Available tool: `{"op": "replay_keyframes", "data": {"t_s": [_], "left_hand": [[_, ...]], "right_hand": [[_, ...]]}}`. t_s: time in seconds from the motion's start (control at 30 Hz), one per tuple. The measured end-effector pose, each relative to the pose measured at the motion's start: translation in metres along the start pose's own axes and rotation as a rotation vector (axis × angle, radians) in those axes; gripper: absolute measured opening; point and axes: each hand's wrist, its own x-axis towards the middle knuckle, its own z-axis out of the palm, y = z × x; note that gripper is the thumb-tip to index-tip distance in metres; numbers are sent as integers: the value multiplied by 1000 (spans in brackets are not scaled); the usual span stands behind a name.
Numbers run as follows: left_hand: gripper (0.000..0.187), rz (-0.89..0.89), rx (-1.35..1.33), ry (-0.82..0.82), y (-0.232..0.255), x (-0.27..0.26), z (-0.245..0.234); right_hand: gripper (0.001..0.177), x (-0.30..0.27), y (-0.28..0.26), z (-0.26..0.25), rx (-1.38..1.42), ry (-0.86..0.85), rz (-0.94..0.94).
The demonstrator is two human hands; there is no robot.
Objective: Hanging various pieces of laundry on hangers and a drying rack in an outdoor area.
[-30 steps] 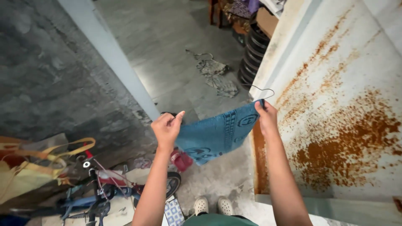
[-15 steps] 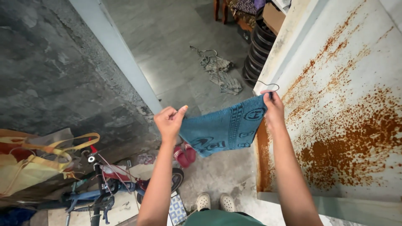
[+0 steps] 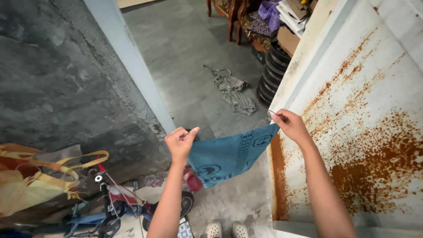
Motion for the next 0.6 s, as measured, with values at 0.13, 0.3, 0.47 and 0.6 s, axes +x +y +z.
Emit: {"op": "replay_keyframes", "data": {"t_s": [0.13, 0.3, 0.47, 0.6], "left_hand": [[54, -11, -9, 12, 0, 2, -8], [54, 10, -4, 15, -2, 5, -12], [53, 40, 74, 8, -5, 12, -6], [57, 92, 24, -50, -4, 15, 7]], "right_hand": [[31, 6, 2, 2, -45, 18, -118], [35, 14, -6, 3, -129, 13, -265], [44, 14, -69, 20, -546, -1, -310], [41, 15, -127, 43, -369, -211, -184]]}}
